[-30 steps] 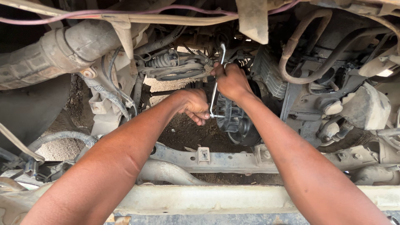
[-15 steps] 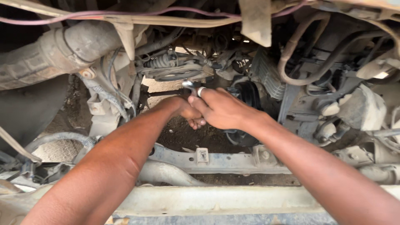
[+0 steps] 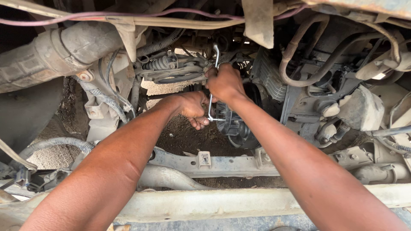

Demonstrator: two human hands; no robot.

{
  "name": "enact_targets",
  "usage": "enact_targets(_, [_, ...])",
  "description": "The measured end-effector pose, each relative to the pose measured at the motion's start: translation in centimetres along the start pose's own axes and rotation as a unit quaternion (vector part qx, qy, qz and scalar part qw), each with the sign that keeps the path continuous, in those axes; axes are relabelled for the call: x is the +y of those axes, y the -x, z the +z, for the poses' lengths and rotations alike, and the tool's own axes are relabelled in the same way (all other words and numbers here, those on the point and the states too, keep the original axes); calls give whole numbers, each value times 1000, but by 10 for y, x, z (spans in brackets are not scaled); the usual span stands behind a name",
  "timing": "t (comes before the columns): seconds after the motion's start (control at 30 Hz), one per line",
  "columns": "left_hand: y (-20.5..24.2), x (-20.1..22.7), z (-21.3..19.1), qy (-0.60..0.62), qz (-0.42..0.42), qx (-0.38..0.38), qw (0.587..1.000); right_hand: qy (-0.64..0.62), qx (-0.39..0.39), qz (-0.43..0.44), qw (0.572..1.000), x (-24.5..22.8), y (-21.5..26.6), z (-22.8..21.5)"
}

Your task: The person uses a wrench to tighten a bolt on a component under the vehicle. The hands hold the wrench and turn it repeatedly to secure the fastener.

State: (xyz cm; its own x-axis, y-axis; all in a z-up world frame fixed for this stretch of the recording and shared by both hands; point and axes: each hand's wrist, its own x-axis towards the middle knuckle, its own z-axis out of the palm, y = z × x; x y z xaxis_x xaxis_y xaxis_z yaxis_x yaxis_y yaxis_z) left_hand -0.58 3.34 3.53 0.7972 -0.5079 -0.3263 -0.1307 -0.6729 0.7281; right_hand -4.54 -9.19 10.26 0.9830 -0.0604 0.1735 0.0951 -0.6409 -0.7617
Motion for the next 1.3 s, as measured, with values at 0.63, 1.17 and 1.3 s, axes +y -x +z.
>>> enact_targets(0.63, [7,12,7,-207,17,2,978,357,-215,-466,781,52,113,-26])
enact_targets(1.17, [14,4,-1,-133,14,1,991,71,-32,46,996,-9,-28,11])
enact_targets(1.3, [17,8,-2,-120,12,15,993,108,-16,22,994,-15,-22,8])
